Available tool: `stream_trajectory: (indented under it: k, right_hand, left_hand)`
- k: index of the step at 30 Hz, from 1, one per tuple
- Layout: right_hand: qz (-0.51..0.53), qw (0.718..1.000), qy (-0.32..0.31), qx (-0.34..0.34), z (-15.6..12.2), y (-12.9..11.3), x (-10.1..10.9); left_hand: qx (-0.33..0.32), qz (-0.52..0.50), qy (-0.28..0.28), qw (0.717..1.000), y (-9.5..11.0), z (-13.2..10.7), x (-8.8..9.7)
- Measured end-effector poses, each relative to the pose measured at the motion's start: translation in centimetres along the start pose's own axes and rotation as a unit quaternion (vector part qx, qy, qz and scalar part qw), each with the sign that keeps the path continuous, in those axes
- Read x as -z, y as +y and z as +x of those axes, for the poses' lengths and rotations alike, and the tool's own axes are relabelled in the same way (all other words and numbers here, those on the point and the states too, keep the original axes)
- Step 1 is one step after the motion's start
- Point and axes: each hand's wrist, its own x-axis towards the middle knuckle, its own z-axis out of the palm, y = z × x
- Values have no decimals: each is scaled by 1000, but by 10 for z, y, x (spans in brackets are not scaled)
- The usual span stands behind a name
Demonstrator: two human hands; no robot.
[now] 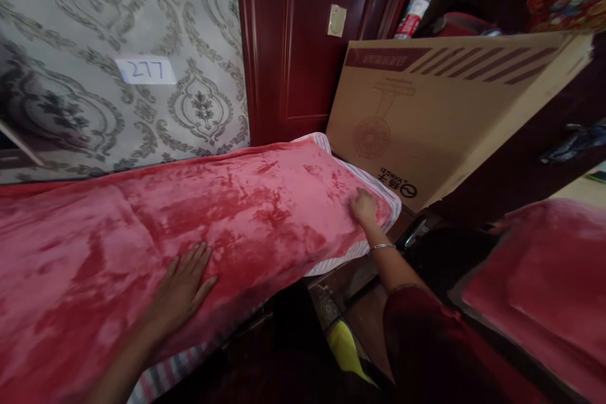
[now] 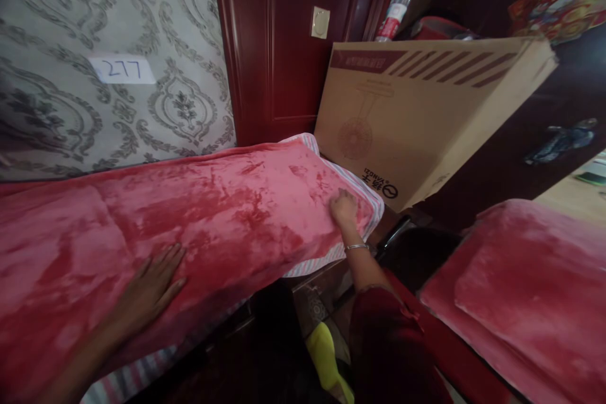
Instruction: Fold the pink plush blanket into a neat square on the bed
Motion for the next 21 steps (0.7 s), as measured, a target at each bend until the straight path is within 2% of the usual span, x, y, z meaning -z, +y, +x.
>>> stream_trajectory:
  k: [4, 8, 15, 18, 21]
  right_hand:
    - [-2, 996, -7, -89, 24, 25, 12]
    - [-9, 993, -24, -116, 40, 41, 12]
    - [-25, 997, -2, -70, 56, 53, 7]
    - [-11, 999, -23, -28, 71, 56, 8]
    - [-10, 999, -42, -28, 85, 61, 10]
  left_hand:
    - [-2, 2, 8, 1000, 0, -3, -3]
    - [-5, 4, 17, 1000, -2, -5, -6]
    - [-20, 16, 25, 999, -7, -8, -6]
    - [-20, 15, 25, 999, -8, -9, -6]
    - [-20, 8, 27, 999, -9, -9, -6]
